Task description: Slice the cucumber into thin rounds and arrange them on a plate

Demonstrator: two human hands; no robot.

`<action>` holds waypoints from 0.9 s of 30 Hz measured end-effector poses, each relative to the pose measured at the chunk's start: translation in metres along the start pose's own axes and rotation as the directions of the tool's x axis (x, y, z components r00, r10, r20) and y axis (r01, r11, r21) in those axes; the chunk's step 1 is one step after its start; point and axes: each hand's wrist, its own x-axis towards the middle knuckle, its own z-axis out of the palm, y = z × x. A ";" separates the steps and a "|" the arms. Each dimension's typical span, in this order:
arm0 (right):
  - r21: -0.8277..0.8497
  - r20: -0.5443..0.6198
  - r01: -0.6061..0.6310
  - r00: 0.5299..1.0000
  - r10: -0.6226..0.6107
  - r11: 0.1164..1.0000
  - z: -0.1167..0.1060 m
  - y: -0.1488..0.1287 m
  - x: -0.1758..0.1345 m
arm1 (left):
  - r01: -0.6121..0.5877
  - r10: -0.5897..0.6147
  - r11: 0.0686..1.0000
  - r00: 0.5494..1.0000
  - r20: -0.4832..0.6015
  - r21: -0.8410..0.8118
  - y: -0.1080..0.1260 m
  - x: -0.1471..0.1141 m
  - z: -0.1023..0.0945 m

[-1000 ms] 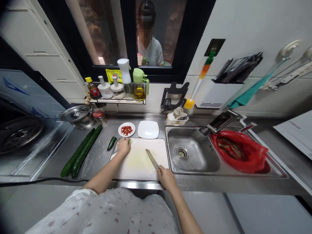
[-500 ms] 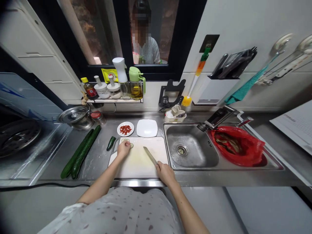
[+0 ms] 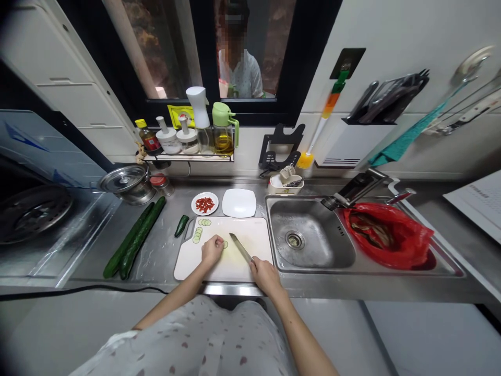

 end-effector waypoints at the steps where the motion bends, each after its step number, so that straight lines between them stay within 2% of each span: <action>1: -0.006 -0.005 0.004 1.000 -0.004 1.000 0.001 -0.001 0.000 | -0.002 0.002 1.000 1.000 -0.007 0.021 0.001 0.000 0.000; 6: -0.045 -0.008 0.014 1.000 -0.014 0.999 0.003 -0.004 -0.004 | -0.025 0.029 0.993 0.999 -0.040 0.112 -0.001 0.001 0.001; 16: -0.107 0.013 0.032 0.999 -0.031 0.994 -0.004 0.005 -0.017 | -0.016 0.025 0.994 0.996 -0.087 0.105 -0.017 0.007 -0.001; 21: -0.159 0.021 0.057 0.998 -0.055 0.986 -0.006 0.006 -0.022 | -0.002 0.008 0.996 0.998 -0.064 0.091 -0.020 0.010 -0.004; 27: -0.181 0.044 0.079 0.996 -0.072 0.980 -0.001 -0.007 -0.014 | 0.024 -0.022 0.996 0.999 -0.031 0.084 -0.020 0.013 -0.005</action>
